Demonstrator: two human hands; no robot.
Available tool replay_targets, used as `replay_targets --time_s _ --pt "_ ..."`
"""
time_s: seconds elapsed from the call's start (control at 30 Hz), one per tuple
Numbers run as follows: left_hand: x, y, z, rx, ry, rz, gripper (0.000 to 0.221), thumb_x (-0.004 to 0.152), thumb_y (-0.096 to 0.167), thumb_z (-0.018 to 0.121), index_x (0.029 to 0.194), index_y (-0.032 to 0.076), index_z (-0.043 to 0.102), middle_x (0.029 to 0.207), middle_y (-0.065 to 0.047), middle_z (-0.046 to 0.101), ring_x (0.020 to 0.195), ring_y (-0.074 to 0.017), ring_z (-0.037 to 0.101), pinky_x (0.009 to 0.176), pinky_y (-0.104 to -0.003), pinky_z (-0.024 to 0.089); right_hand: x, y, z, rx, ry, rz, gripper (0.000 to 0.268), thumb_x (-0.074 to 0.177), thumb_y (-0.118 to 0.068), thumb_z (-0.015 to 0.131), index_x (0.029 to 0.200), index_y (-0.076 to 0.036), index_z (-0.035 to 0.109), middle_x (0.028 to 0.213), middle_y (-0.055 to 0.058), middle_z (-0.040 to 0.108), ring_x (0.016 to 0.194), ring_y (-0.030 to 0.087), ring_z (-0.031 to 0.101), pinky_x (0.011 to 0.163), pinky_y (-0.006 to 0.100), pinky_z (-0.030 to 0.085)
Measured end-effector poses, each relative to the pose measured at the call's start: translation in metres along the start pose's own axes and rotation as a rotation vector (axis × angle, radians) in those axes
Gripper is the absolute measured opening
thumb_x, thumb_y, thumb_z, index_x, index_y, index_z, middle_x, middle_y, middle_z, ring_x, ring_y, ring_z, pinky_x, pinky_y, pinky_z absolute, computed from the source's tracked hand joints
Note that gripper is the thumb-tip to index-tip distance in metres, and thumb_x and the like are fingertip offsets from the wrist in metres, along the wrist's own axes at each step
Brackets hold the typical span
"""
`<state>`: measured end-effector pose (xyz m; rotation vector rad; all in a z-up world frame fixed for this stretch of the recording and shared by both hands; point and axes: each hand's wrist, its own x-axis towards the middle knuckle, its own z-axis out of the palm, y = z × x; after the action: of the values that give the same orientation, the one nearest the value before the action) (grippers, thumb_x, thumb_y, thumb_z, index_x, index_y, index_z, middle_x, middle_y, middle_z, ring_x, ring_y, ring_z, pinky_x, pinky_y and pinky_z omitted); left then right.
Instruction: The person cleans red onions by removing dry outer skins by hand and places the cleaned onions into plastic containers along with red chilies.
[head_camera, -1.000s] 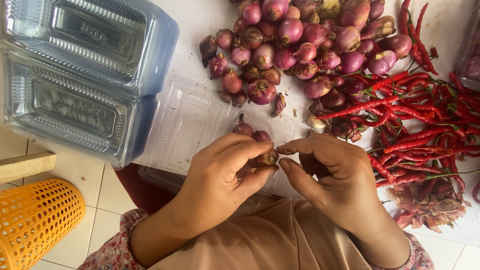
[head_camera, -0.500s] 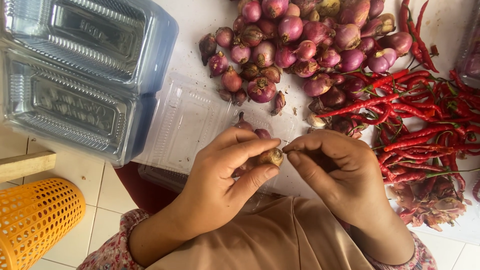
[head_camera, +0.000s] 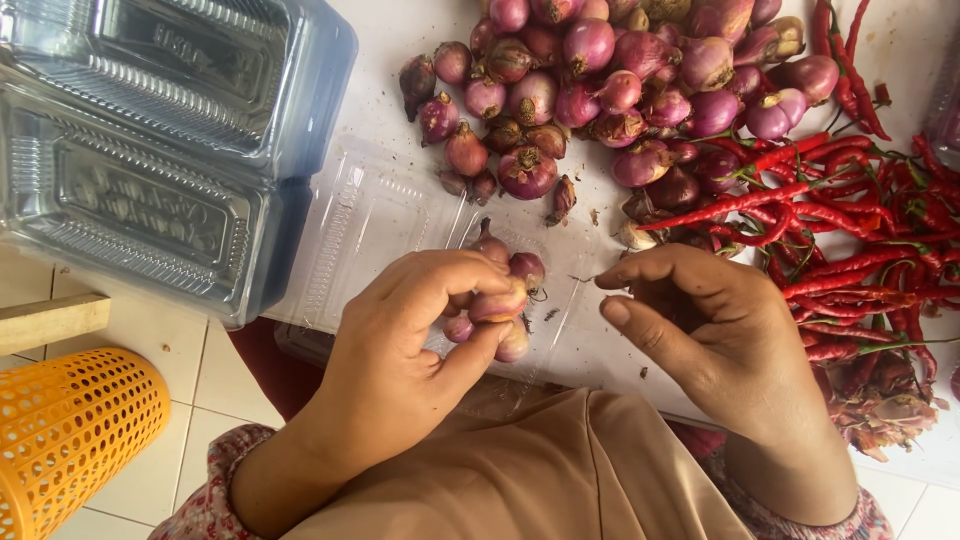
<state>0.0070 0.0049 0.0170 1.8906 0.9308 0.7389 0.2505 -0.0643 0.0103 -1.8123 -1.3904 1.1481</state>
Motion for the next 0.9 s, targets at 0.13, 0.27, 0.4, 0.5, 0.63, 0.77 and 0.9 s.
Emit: replay_targets --time_s 0.13,0.27,0.4,0.5,0.63,0.77,0.9 --pt "0.001 0.000 0.008 -0.005 -0.078 -0.050 0.040 0.086 -0.001 0.076 0.121 0.011 0.061 0.105 0.000 0.073 0.099 -0.0163 0.066 0.080 -0.026 0.060 0.003 -0.012 0.011 0.087 -0.109 -0.018 0.041 0.079 -0.032 0.081 0.113 -0.010 0.076 0.063 -0.003 0.053 0.052 0.006 0.041 0.046 0.022 0.031" --pt "-0.001 -0.004 0.016 -0.075 -0.180 0.053 0.041 0.086 -0.011 0.069 0.120 0.009 0.058 0.108 -0.003 0.070 0.093 -0.0215 0.063 0.087 -0.032 0.054 0.007 -0.019 0.017 -0.114 -0.178 -0.099 0.048 0.075 -0.036 0.088 0.116 -0.017 0.073 0.066 -0.004 0.058 0.052 0.008 0.047 0.048 0.026 0.040" --pt "0.000 -0.004 0.014 -0.137 -0.198 0.054 0.046 0.087 -0.012 0.071 0.127 0.005 0.056 0.124 -0.010 0.065 0.071 -0.0116 0.059 0.086 -0.029 0.057 0.011 -0.019 0.012 -0.059 -0.176 -0.012 0.026 0.081 -0.020 0.084 0.104 -0.013 0.075 0.063 -0.003 0.059 0.052 0.006 0.047 0.046 0.024 0.039" --pt "-0.001 -0.003 0.008 -0.153 -0.132 -0.020 0.029 0.096 0.000 0.065 0.123 0.006 0.061 0.127 -0.013 0.057 0.069 -0.0084 0.063 0.077 -0.024 0.058 0.018 -0.020 0.000 -0.177 0.040 -0.126 0.031 0.083 -0.009 0.083 0.111 -0.004 0.071 0.094 0.001 0.079 0.069 0.004 0.066 0.065 0.019 0.058" --pt "0.001 0.000 0.004 -0.049 -0.080 -0.084 0.031 0.090 0.008 0.068 0.120 0.013 0.066 0.126 -0.006 0.064 0.099 -0.0119 0.068 0.068 -0.021 0.057 0.027 -0.010 -0.008 -0.289 0.173 -0.114 0.033 0.089 -0.003 0.082 0.119 0.001 0.069 0.097 0.000 0.075 0.063 0.006 0.048 0.056 0.023 0.045" --pt "0.001 -0.003 0.005 -0.028 -0.066 -0.084 0.027 0.092 0.009 0.068 0.118 0.013 0.069 0.123 -0.007 0.064 0.110 -0.0151 0.065 0.067 -0.020 0.059 0.027 -0.006 -0.008 -0.325 0.252 -0.096 0.040 0.095 -0.008 0.080 0.132 0.001 0.067 0.075 0.005 0.060 0.061 0.014 0.051 0.055 0.029 0.041" --pt "0.003 -0.001 0.005 -0.002 -0.031 -0.069 0.027 0.087 0.007 0.071 0.114 0.012 0.072 0.117 -0.008 0.067 0.112 -0.0166 0.067 0.065 -0.021 0.061 0.017 0.019 -0.021 0.555 0.123 0.027 0.041 0.103 -0.035 0.054 0.125 -0.002 0.061 0.088 0.007 0.063 0.074 0.010 0.058 0.054 0.019 0.043"
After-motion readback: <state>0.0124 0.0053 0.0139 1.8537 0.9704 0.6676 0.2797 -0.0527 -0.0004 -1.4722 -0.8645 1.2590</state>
